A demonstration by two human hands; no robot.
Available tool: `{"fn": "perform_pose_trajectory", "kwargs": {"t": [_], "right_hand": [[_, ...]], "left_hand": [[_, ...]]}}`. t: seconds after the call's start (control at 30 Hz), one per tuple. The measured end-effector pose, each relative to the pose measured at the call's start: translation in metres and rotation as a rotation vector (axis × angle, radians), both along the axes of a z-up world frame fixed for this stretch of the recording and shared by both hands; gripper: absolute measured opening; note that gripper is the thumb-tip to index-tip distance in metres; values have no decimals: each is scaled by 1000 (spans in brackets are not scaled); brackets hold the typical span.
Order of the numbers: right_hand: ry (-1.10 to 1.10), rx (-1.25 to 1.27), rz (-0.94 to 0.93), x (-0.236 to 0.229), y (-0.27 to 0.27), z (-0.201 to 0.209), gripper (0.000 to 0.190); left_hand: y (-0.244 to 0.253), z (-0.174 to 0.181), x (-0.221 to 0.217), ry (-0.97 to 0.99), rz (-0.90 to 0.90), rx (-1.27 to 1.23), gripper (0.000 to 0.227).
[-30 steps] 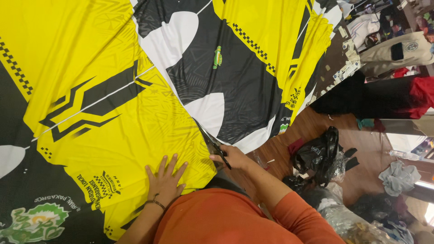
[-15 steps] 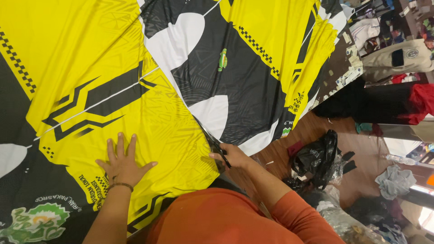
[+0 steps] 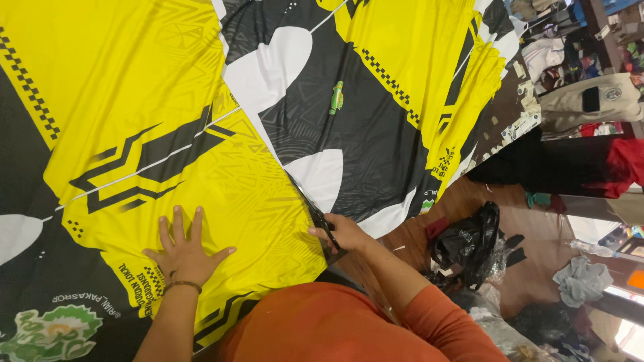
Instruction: The person uses scissors to cut a large piece of white fabric laid over a patterned yellow and black jersey on a table. They carefully follow the outline of the jersey, cutting the fabric into a specific shape while holding the material steady with their left hand.
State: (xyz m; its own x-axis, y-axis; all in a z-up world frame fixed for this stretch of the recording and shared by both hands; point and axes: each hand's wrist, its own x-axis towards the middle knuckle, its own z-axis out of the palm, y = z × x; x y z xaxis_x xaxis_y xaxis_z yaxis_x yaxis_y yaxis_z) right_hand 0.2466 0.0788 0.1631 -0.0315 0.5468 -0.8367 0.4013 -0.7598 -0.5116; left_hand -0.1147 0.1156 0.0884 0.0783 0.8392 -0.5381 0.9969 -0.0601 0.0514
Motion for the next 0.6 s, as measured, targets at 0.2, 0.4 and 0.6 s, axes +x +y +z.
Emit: {"fn": "perform_pose_trajectory", "kwargs": {"t": [0.2,0.4,0.6], "right_hand": [[-5,25,32,1,15,-2,53],[-15,19,43,4,9,-15,54],[-5,17,18,-9,33,9,55]], "left_hand": [[1,2,0,-9,16,-25,113],[0,0,-2,-60,20,3,114],[-2,-8,-4,-42,7,31,115]]}}
